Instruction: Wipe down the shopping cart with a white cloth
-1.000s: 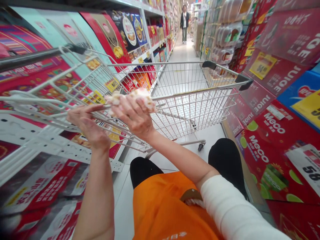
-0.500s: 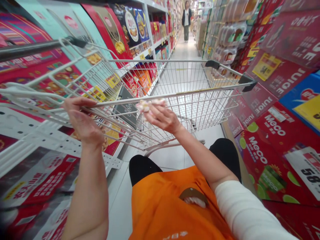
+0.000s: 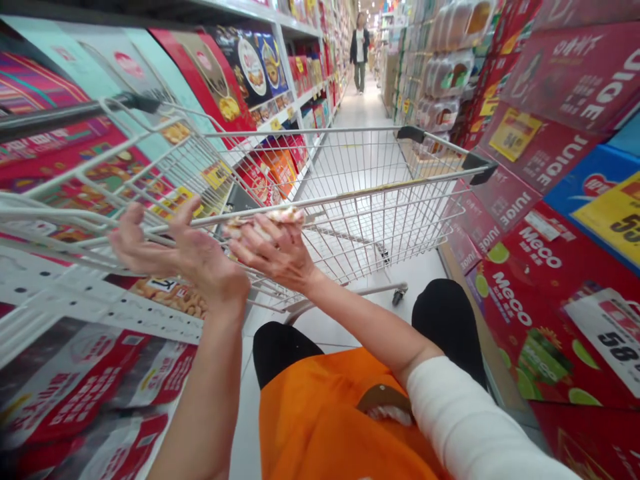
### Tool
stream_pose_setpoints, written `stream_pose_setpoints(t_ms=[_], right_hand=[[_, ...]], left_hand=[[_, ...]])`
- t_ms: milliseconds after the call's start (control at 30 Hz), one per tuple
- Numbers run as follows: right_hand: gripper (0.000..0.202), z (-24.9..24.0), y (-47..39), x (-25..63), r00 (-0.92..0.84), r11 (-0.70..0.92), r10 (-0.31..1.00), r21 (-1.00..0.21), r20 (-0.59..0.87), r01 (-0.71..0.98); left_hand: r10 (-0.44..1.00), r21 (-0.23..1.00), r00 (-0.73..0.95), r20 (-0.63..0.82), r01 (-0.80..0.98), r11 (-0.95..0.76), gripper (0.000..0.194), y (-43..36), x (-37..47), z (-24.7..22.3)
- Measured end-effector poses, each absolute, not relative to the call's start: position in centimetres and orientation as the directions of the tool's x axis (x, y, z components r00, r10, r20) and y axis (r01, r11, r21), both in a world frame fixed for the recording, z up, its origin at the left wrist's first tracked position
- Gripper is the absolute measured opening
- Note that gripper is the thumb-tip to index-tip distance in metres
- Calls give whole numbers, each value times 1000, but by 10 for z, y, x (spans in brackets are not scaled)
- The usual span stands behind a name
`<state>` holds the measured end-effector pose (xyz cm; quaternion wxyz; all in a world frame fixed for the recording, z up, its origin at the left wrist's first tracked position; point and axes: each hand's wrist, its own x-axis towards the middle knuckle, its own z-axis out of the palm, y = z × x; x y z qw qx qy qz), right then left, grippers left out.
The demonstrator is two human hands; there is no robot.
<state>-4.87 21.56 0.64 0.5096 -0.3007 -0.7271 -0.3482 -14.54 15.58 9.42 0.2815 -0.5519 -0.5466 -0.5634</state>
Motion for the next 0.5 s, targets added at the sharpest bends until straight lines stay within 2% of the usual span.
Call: stream_pose_setpoints(t_ms=[100,167,233,300,367,500], right_hand=[[36,3,226,-43,-435,591,50,324,899,739],[32,2,230,-21,-500,549,-40,437,865,712],[29,0,232,12,-511,489,-71,477,857,731],[26,-7,234,50,-453,446,-33,418,891,791],[23,-20,238,85,-337,410,10,303,941,860],[21,-43,248,120,85,300,-87,-55,993,952]], left_hand=[[368,171,-21,929,909,-380,52,164,-134,97],[475,150,96,875,878,-455,54,175,-135,100],[566,156,162,808,868,-471,55,186,-140,101],[605,137,203,770,874,-467,57,192,-144,102],[603,111,227,765,876,-470,60,194,-146,102],[585,107,228,779,870,-481,63,192,-144,102]])
